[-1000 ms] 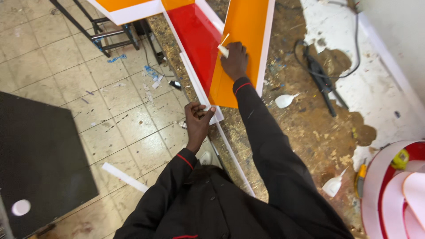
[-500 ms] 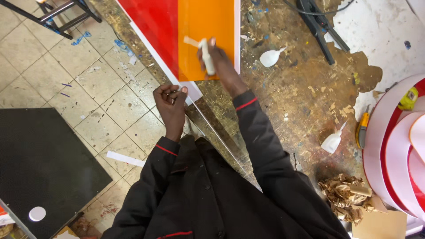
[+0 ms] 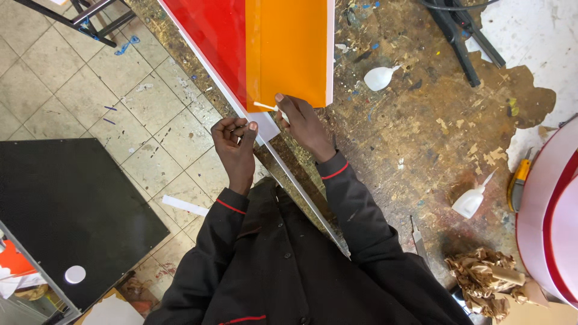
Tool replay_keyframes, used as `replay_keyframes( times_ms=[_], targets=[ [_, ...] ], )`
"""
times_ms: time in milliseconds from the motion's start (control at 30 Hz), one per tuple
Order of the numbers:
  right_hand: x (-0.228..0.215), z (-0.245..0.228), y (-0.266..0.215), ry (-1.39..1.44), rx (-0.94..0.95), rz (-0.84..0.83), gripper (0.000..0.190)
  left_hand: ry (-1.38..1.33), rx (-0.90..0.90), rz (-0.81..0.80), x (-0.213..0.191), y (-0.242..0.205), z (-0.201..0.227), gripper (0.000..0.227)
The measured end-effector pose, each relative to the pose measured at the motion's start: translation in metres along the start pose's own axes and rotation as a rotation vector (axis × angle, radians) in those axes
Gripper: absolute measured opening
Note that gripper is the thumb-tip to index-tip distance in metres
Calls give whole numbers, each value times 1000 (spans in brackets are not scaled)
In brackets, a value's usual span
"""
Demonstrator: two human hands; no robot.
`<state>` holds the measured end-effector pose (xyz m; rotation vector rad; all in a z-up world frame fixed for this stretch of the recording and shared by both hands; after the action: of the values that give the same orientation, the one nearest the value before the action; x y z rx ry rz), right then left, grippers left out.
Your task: The person applies glue to white plastic strips and attaches them to the edges of a large red and orange letter-shaped sign. They use a hot glue gun to secure the strips along the perimeter, pressing them into place by hand.
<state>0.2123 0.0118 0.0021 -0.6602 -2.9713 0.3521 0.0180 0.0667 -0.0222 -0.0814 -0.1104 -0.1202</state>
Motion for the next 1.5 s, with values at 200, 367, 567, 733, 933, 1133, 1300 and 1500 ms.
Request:
replay_keyframes(
  times_ms=[200,367,567,733,933,1133,1300,1500],
  targets=[
    [-2,-34,-11,113,18,18,74,8,-6,-1,1,-2,1,52],
    [4,-34,12,225,-5,93,64,32,-10,-2,3,-3,3,52],
    [15,-45,33,314,-20,132,67,28,-24,24,0,0,-4,55],
    [30,-52,40,283,66,144,62,10,-25,49,-3,2,-13,57],
    [33,-65,26,172,42,65,69,4,-55,54,-4,2,-3,57],
    [14,-12,35,252,71,73,63,24,-70,2,-1,4,-4,52],
    [18,-13,34,392,64,23,66,47,-81,-20,-1,1,-3,54],
    [24,-9,37,389,63,17,66,30,-87,-30,-1,1,2,53]
  ],
)
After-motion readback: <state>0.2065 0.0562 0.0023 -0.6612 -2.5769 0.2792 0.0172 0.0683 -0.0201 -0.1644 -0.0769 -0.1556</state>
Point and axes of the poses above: each hand's wrist, its own y-axis towards the middle knuckle, its own x-axis out of the palm, z = x × y, the point moved 7 cm from there along y, towards the middle knuckle, and after that the axes turned 6 degrees about z, right-handed, at the moved point
